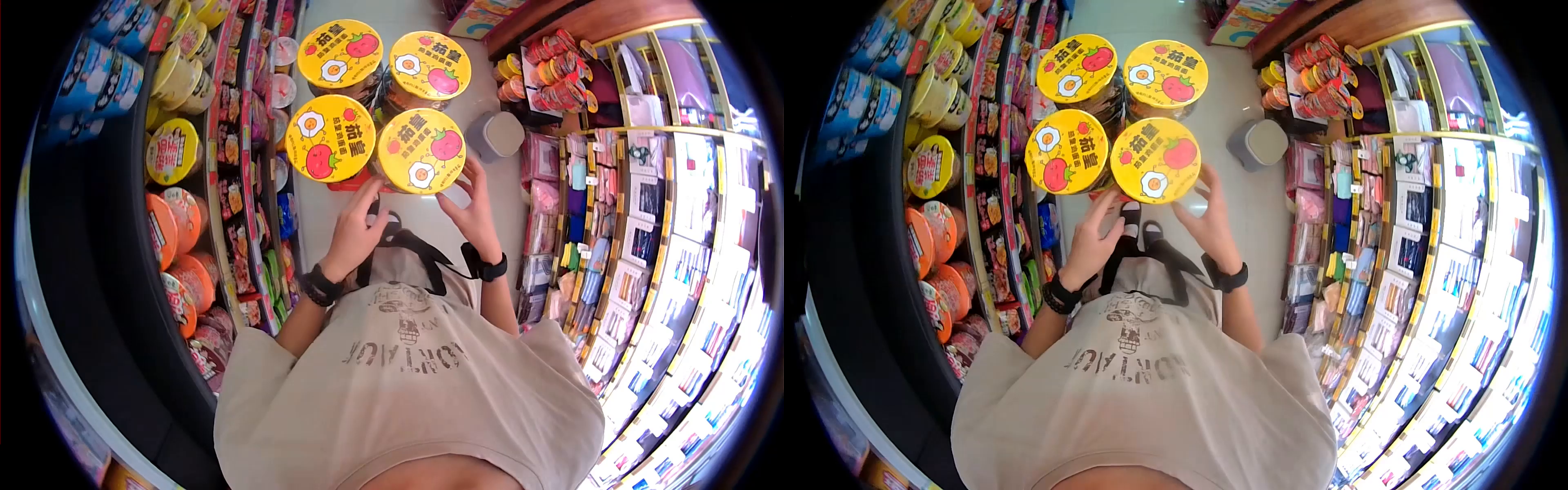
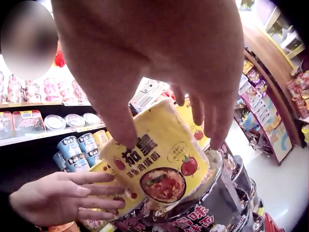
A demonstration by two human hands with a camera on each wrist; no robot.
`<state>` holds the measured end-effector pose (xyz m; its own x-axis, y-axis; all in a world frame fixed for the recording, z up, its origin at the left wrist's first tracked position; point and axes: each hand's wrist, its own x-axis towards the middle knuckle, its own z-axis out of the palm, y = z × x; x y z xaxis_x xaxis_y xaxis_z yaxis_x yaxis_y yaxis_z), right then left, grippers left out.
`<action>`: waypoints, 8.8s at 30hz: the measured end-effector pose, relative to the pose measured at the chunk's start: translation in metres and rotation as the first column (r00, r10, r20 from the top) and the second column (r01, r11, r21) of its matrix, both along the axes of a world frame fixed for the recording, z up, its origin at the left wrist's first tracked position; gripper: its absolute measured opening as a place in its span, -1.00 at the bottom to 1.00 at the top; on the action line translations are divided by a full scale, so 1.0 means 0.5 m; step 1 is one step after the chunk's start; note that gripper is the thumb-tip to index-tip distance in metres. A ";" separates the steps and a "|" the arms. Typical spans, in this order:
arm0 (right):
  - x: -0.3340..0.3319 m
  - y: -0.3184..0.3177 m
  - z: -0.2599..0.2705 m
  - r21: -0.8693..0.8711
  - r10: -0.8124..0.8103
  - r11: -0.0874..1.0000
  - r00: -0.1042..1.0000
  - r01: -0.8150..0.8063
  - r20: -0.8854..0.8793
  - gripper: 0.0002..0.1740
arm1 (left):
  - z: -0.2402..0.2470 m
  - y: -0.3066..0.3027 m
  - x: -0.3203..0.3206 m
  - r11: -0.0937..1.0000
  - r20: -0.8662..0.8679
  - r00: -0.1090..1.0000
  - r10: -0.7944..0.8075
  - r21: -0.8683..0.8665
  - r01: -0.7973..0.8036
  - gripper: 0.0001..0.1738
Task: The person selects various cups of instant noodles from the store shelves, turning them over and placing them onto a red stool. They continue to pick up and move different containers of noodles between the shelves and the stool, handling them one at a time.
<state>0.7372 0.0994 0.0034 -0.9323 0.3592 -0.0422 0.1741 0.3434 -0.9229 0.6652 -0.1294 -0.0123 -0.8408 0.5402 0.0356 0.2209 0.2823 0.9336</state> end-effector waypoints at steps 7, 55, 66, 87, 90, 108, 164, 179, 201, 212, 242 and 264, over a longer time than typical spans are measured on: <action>0.054 0.030 0.054 0.023 0.319 0.942 0.911 -0.336 0.261 -0.77 | 0.040 -0.033 0.059 0.995 0.030 0.997 0.075 -0.069 -0.073 -0.56; 0.884 -1.033 0.073 -0.504 0.723 -0.650 -0.666 -0.568 -0.181 -0.69 | 0.055 -0.470 1.430 -0.433 -0.158 -0.423 0.892 -0.034 -0.901 -0.55; 0.957 -1.348 0.216 -0.459 0.805 -0.557 -0.316 -0.692 -0.502 -0.54 | 0.202 -0.823 1.442 -0.496 -0.298 -0.539 0.788 0.212 -0.842 -0.23; 0.950 -1.469 0.291 -0.214 0.869 -0.165 -0.039 -0.963 -0.493 0.02 | 0.315 -1.060 1.405 -0.267 -0.481 -0.361 0.799 0.255 -0.930 0.01; 0.941 -1.402 0.301 -0.279 0.943 -0.085 0.013 -0.957 -0.332 0.07 | 0.341 -1.030 1.387 -0.189 -0.517 -0.283 0.808 0.229 -0.955 -0.08; 0.806 -0.845 0.159 -0.528 0.665 0.454 0.667 -0.717 -0.335 0.12 | 0.201 -0.745 1.141 0.515 0.140 0.617 0.774 0.427 -0.743 0.06; 0.053 -0.022 0.191 -0.118 0.088 0.984 0.945 -0.131 -0.315 0.12 | 0.299 0.039 -0.007 0.998 -0.328 0.944 -0.046 -0.059 0.028 -0.27; -0.259 0.233 0.161 -0.134 0.332 0.903 0.861 -0.408 -0.385 0.01 | 0.316 0.260 -0.172 0.979 -0.082 0.985 0.152 -0.123 -0.161 -0.29; -0.363 0.277 0.071 -0.068 0.423 0.871 0.814 -0.486 -0.398 -0.01 | 0.199 0.306 -0.240 0.943 0.144 0.936 0.320 0.050 -0.330 -0.29; -0.352 0.283 0.086 -0.027 0.426 0.883 0.825 -0.469 -0.372 -0.02 | 0.219 0.294 -0.221 0.946 0.154 0.936 0.317 0.020 -0.324 -0.26; 0.165 -0.126 0.141 -0.174 0.888 0.386 0.416 -0.906 -0.197 -0.83 | 0.194 -0.035 0.524 0.808 -0.129 0.811 0.571 -0.090 -0.583 -0.48; 0.640 -0.861 0.079 -0.210 0.574 -0.819 -0.772 -0.534 -0.272 -0.79 | 0.106 -0.114 1.187 -0.615 -0.018 -0.629 0.777 -0.236 -0.752 -0.52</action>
